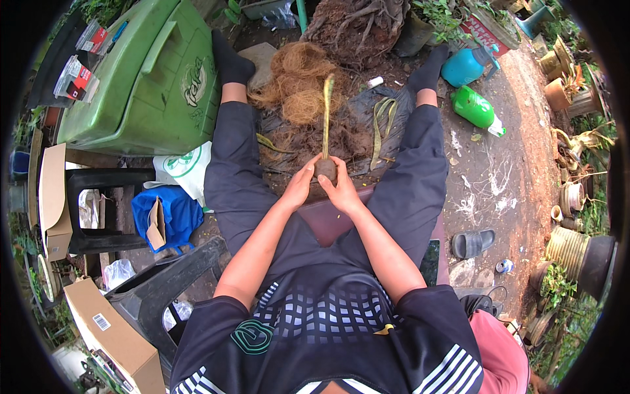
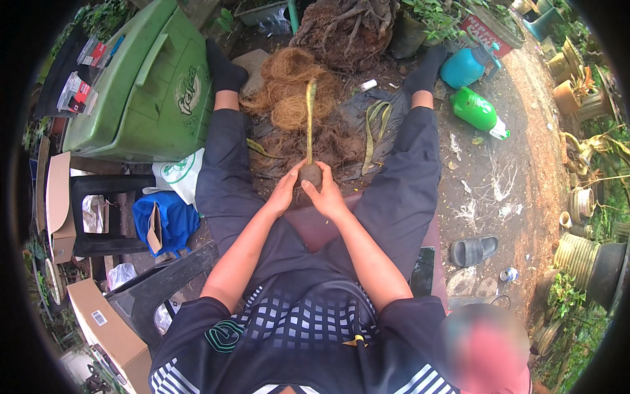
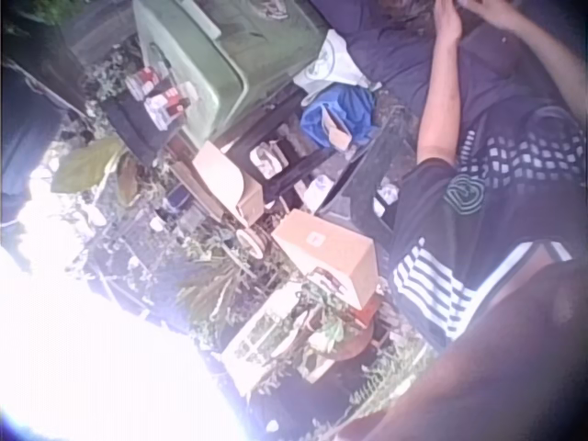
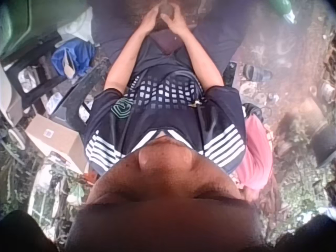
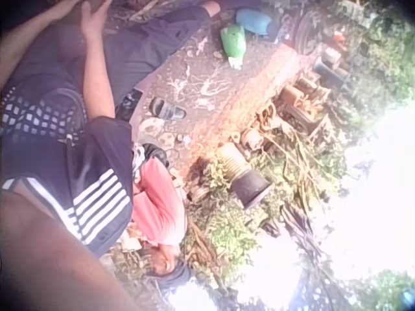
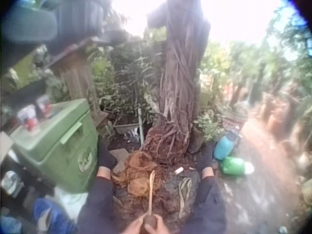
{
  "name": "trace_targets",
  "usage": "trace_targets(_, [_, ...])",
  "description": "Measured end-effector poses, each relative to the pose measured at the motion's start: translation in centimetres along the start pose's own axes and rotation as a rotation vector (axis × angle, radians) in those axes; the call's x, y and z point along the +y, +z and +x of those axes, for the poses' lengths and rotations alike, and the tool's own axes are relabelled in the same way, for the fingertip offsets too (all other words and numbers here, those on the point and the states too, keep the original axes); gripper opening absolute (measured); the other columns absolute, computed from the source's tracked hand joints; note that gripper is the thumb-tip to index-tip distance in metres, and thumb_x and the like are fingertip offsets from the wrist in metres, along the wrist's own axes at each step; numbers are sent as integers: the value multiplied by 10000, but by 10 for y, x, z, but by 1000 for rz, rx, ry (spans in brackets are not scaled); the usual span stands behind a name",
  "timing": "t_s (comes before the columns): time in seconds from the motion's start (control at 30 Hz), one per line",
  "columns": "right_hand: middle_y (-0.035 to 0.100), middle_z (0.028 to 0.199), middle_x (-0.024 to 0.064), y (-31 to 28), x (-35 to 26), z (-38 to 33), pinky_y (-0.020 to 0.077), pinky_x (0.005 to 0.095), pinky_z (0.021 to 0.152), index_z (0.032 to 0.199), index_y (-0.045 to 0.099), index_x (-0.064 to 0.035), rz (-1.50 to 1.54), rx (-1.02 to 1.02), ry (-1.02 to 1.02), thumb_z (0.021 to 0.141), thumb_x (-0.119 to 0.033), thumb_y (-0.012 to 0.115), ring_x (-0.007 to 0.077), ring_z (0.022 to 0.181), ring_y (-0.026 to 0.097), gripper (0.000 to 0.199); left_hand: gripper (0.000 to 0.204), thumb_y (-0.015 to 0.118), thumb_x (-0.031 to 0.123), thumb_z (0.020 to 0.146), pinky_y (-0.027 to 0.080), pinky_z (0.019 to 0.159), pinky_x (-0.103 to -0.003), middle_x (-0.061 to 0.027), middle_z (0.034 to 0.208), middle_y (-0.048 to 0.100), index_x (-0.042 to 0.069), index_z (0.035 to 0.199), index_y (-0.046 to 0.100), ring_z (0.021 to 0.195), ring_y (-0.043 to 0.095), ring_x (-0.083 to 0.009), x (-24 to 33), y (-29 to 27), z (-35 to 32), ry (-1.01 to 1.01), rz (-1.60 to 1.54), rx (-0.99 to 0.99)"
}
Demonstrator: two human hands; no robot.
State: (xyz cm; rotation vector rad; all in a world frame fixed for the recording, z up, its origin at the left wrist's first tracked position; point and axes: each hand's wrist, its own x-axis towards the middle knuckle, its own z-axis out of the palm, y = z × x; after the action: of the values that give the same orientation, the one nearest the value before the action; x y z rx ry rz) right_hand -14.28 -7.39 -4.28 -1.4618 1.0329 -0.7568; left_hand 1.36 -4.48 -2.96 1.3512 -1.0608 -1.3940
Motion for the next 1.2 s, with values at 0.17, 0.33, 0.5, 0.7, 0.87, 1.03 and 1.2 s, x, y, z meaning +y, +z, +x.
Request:
trace_targets(0.17, [591,1080,86,-3,-4,1,494,301,748,1401,350,-80,339,-67,278,997,-386,492,160,821,627,527,461,452,217,1026,358,1066,-323,-113,1381,521,70,1462,416,1274,482,-201,16,4,-5,2,67,-20])
trace_targets(0.33, [593,1070,49,-5,-5,6,496,282,733,1364,415,-97,529,-89,307,1028,-446,393,141,836,617,485,713,695,232,845,423,1028,-388,-174,1362,519,100,1472,382,1250,525,-289,36,8,-17,143,453,3])
trace_targets(0.5, [579,1128,34,-5,-7,2,484,273,768,1369,417,-100,590,-136,287,1023,-517,369,122,897,584,544,811,792,229,717,415,1044,-446,-151,1459,419,120,1427,415,1282,474,-358,43,16,-17,364,764,121])
trace_targets(0.7, [547,1165,19,-8,-12,-6,442,249,766,1424,363,-105,609,-269,357,988,-616,365,90,892,513,672,786,828,191,658,411,1046,-445,-139,1465,419,108,1356,478,1290,474,-340,40,8,-16,453,766,169])
trace_targets(0.87, [534,1081,-2,-10,-12,-5,448,264,773,1412,363,-107,599,-313,309,969,-585,467,85,911,505,660,773,831,164,652,415,1048,-440,-150,1391,506,87,1332,472,1277,494,-349,42,6,-20,503,768,178])
trace_targets(1.03, [520,1068,31,-17,-15,-3,459,284,806,1317,403,-89,570,-384,260,952,-501,575,98,932,526,576,776,837,146,640,416,1041,-436,-146,1371,535,73,1324,478,1259,515,-344,43,6,-25,566,729,180])
trace_targets(1.2, [526,1150,100,-11,-30,-5,460,334,893,1342,407,-85,364,-170,118,973,-484,532,153,980,554,558,794,856,182,627,412,1027,-432,-121,1370,545,75,1326,495,1260,517,-321,50,4,-26,582,782,196])
